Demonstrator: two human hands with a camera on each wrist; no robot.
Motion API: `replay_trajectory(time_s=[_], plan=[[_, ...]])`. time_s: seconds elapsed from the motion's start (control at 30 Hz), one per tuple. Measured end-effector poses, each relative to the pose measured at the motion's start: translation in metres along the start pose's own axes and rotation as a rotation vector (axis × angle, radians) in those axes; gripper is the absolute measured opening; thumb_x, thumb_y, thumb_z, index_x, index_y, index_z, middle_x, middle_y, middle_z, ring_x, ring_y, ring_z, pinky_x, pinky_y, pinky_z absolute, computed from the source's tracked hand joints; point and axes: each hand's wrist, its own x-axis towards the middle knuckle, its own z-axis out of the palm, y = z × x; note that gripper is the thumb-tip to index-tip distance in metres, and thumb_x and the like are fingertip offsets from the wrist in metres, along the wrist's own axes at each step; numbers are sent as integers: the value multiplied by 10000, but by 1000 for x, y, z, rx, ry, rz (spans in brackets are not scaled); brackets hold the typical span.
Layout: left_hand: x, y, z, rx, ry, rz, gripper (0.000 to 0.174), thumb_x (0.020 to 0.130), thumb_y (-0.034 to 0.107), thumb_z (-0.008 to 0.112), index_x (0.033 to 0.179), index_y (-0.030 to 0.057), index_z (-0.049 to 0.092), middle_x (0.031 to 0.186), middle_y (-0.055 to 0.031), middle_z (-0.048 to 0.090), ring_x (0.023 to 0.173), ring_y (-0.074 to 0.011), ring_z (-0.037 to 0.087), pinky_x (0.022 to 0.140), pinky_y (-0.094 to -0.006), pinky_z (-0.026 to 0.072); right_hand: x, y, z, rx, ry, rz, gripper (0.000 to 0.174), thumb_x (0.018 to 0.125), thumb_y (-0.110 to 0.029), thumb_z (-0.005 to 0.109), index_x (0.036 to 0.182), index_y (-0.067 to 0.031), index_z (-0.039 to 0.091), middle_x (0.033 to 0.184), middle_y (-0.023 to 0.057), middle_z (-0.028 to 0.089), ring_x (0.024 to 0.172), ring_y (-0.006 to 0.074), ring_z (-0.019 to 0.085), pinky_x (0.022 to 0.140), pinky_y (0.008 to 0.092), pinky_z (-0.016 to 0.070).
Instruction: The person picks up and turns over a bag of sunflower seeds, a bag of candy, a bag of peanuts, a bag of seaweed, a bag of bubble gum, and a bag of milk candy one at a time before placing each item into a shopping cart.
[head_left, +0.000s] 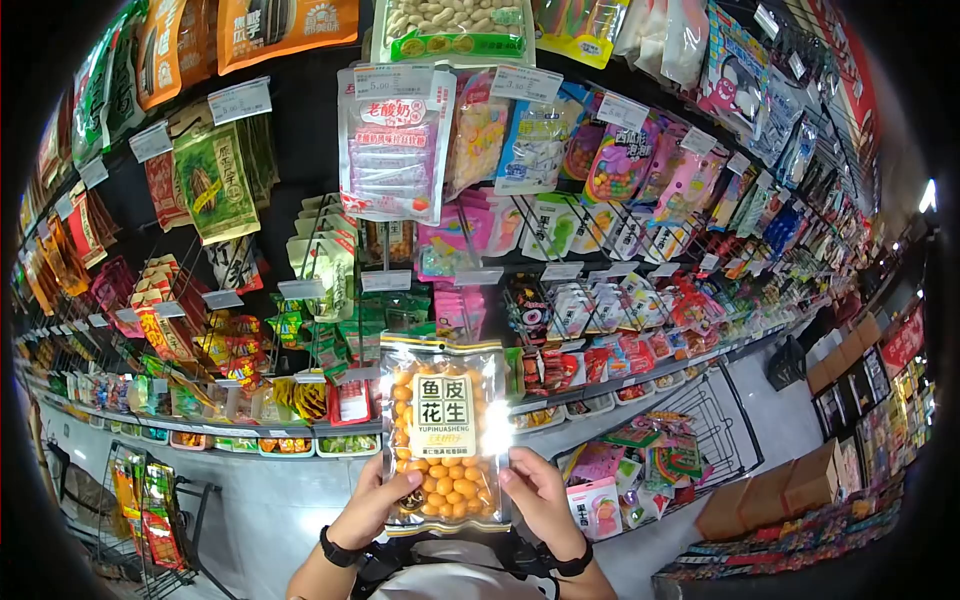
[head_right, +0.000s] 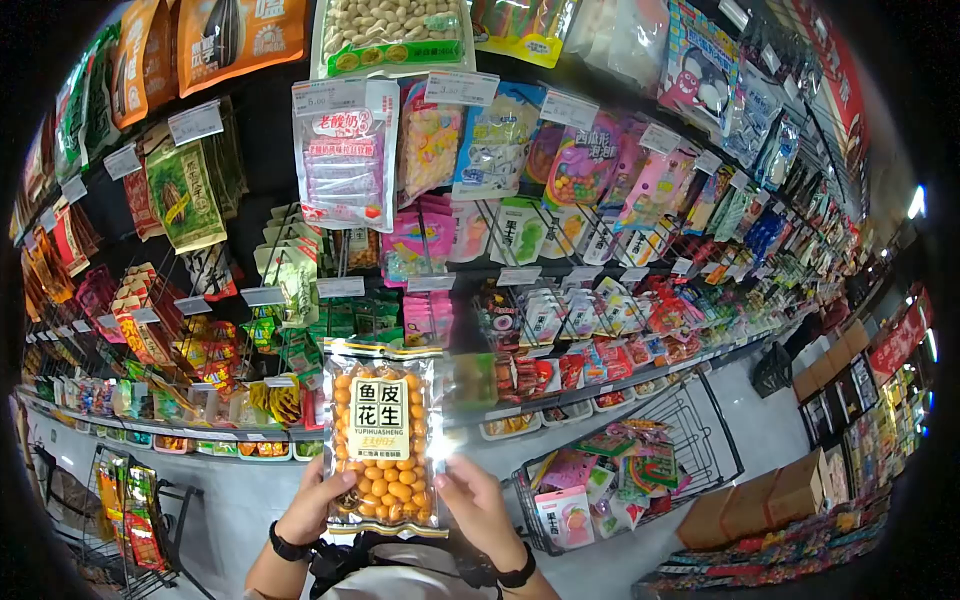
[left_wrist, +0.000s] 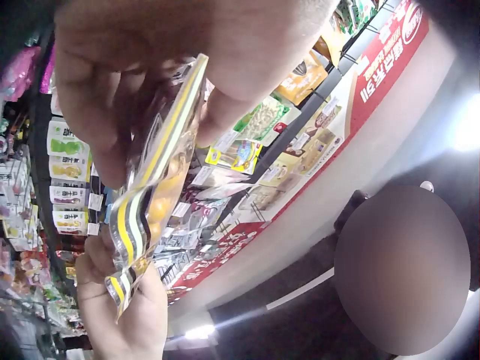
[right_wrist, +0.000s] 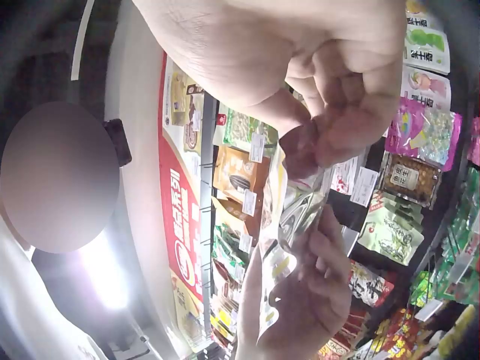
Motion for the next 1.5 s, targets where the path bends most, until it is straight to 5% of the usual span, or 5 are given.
replay_trajectory(time_s=[0.57, 0.9, 1.0, 1.27, 1.5], plan=[[-4, 6, -5, -6, -11, 57, 403, 939, 62, 679, 1305, -41, 548, 1223, -105, 682, 1072, -152, 659, 961, -299, 511, 1, -6, 13, -136, 35, -66, 398, 949, -106, 677, 1313, 11, 568, 1124, 68, 660, 966, 102, 612, 841, 275, 506], [-7, 10, -2, 146, -81, 90, 557, 876, 127, 759, 1373, 3, 540, 1284, -84, 650, 1149, -175, 620, 970, -334, 494, 2, -11, 26, -112, -217, -57, 740, 923, -217, 727, 1520, 0, 347, 1529, 175, 418, 1403, 282, 432, 1133, 423, 379], [-6, 14, 2, 342, -273, 261, 689, 897, 368, 715, 1472, 57, 497, 1469, -128, 489, 1355, -241, 439, 1128, -411, 327, 3, 0, 31, 166, -328, -31, 976, 894, -290, 774, 1589, -18, 145, 1602, 167, 293, 1510, 292, 255, 1200, 454, 270], [-5, 19, -1, 607, -372, 419, 500, 903, 275, 671, 1344, 44, 628, 1382, -118, 545, 1332, -260, 462, 1141, -406, 292, -12, 26, 12, 658, -152, 187, 734, 890, -264, 621, 1508, 4, 330, 1416, 159, 541, 1260, 271, 573, 1054, 412, 468], [1, 4, 0, 170, -54, 223, 470, 860, 126, 715, 1299, 50, 568, 1316, -53, 572, 1237, -182, 526, 1057, -357, 397, -27, 44, -13, 814, -97, 339, 643, 869, -276, 592, 1397, 76, 487, 1297, 212, 627, 1128, 314, 642, 979, 445, 510]])
